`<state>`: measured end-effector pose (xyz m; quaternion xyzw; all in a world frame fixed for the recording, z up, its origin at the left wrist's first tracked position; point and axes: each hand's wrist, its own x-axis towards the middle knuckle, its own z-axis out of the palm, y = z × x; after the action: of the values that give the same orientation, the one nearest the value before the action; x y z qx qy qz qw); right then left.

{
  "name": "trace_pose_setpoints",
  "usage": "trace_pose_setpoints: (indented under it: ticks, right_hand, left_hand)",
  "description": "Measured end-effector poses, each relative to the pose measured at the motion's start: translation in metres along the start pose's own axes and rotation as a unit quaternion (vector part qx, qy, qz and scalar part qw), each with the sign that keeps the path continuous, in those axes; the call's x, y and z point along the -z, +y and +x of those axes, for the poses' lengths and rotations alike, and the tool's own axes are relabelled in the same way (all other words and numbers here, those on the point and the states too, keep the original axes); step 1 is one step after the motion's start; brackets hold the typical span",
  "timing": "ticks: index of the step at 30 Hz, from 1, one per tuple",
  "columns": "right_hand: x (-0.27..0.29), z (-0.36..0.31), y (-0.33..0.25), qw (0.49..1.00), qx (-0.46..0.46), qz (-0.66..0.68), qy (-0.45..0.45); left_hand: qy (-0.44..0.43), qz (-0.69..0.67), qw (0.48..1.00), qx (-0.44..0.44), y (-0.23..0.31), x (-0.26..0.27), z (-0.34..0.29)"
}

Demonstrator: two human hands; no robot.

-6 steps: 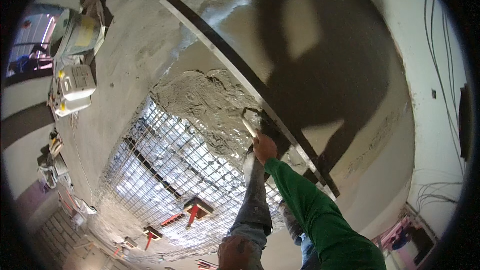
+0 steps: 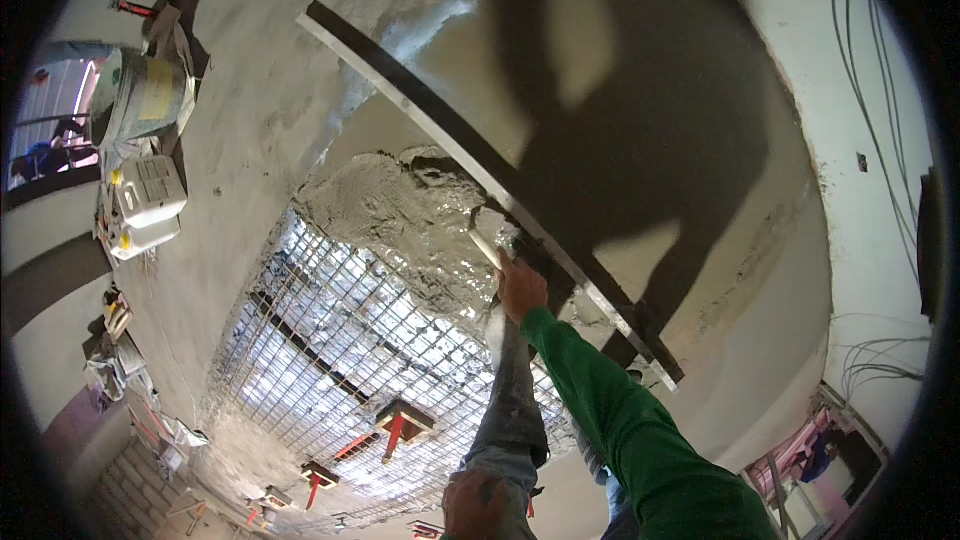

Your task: The person levels and smooths wet concrete on a floor using a long straightedge and a trowel. They repeatedly drag the straightedge across the surface to flatten it and use the trowel to fill gaps and refine edges.

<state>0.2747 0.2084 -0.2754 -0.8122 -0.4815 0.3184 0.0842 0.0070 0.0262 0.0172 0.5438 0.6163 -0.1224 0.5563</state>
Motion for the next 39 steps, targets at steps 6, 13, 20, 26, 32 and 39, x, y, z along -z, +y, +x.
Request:
trace_pose_setpoints:
  ticks: [6,13,20,26,32,39]
  right_hand:
    - [0.072,0.005,-0.017,0.994,0.088,0.026,0.058]
    - [0.122,0.128,-0.008,0.975,0.129,0.168,0.074]
    - [0.148,0.194,-0.01,0.947,-0.055,0.293,-0.12]
    - [0.076,0.113,-0.047,0.961,0.056,0.164,-0.218]
    - [-0.056,0.091,-0.082,0.955,0.129,0.177,-0.2]
    - [-0.084,0.029,-0.034,0.952,-0.051,0.253,-0.165]
  left_hand:
    - [0.124,0.11,0.98,-0.112,0.007,-0.017,0.01]
    - [0.021,0.064,0.997,-0.048,0.025,0.006,0.017]
    - [-0.036,0.049,0.998,0.032,0.054,0.028,0.023]
    - [-0.024,0.019,0.999,0.01,0.067,0.043,0.02]
    - [-0.018,0.002,1.0,0.019,0.06,0.03,0.014]
    - [-0.015,0.025,0.998,0.054,0.057,-0.001,-0.003]
